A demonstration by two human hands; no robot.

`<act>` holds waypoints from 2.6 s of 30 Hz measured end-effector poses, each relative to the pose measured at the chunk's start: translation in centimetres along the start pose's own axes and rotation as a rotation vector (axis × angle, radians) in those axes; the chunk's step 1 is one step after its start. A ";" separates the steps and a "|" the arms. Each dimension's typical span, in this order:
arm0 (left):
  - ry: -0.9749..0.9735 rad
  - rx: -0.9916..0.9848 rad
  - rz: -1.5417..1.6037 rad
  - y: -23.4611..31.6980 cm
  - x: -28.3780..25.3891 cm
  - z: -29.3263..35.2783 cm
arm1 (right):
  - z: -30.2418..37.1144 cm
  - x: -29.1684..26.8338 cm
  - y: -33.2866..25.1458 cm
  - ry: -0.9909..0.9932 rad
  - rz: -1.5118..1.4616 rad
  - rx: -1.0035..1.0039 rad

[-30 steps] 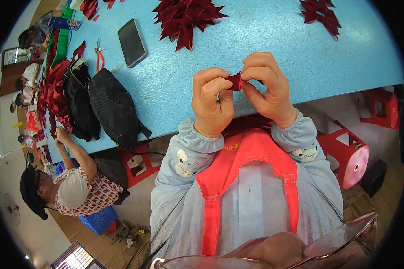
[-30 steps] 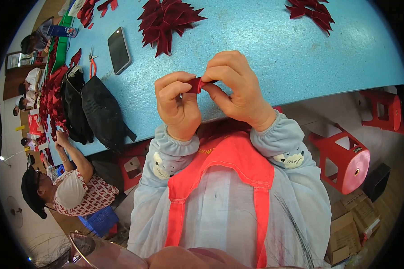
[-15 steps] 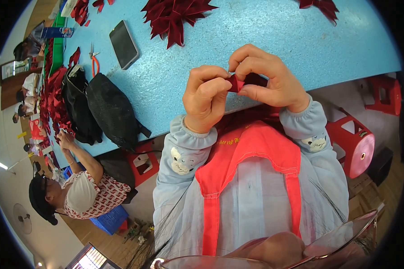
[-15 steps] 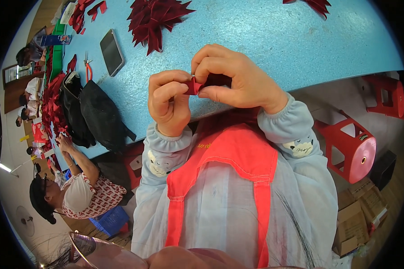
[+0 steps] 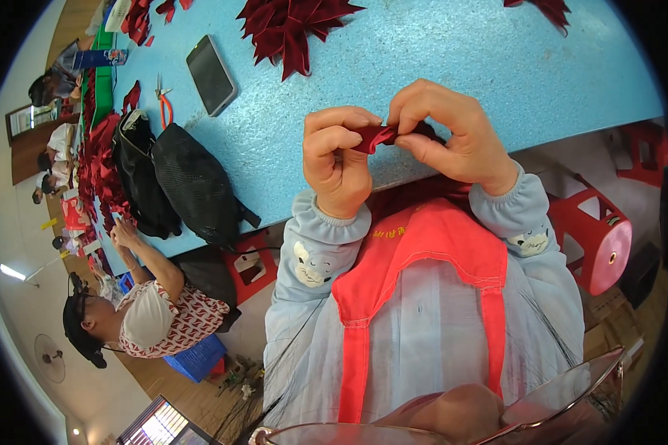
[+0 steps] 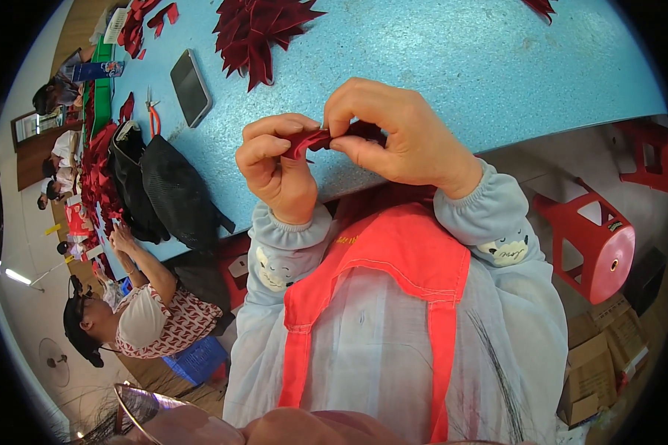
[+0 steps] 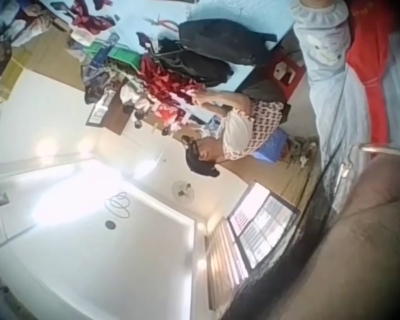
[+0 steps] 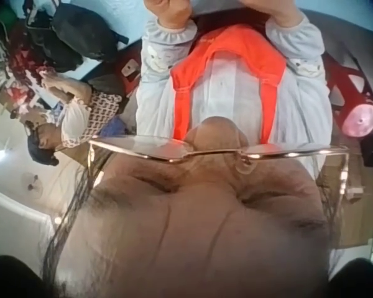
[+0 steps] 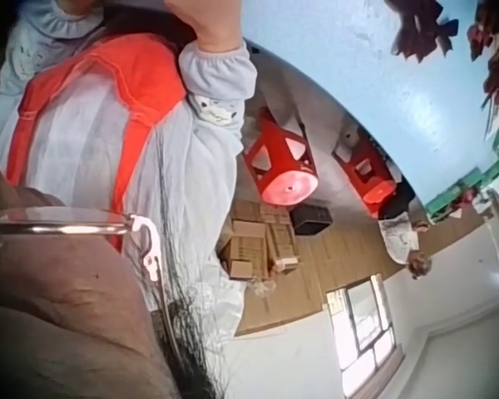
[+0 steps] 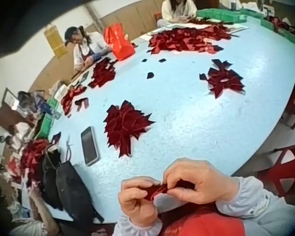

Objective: The person is manually folding and assembling red velvet bows at a factory workstation.

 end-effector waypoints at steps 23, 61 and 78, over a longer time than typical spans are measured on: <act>-0.154 -0.409 -0.104 -1.9 0.1 0.7 | -0.3 0.4 0.3 0.097 0.107 -0.019; -0.341 -0.350 -0.188 -1.0 -0.7 -2.0 | -3.6 2.4 -0.3 -0.105 0.421 0.020; -0.221 -0.383 -0.086 -1.8 -1.4 -2.1 | -3.8 2.1 3.7 0.036 0.109 0.133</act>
Point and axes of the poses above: each hand's wrist, its own z-axis away from the middle knuckle, its own x-axis out of the palm, y = z × x, the point moved 10 cm from there along -z, towards the middle knuckle, and after that the axes turned 13 degrees about -z, right-handed, at the moved point
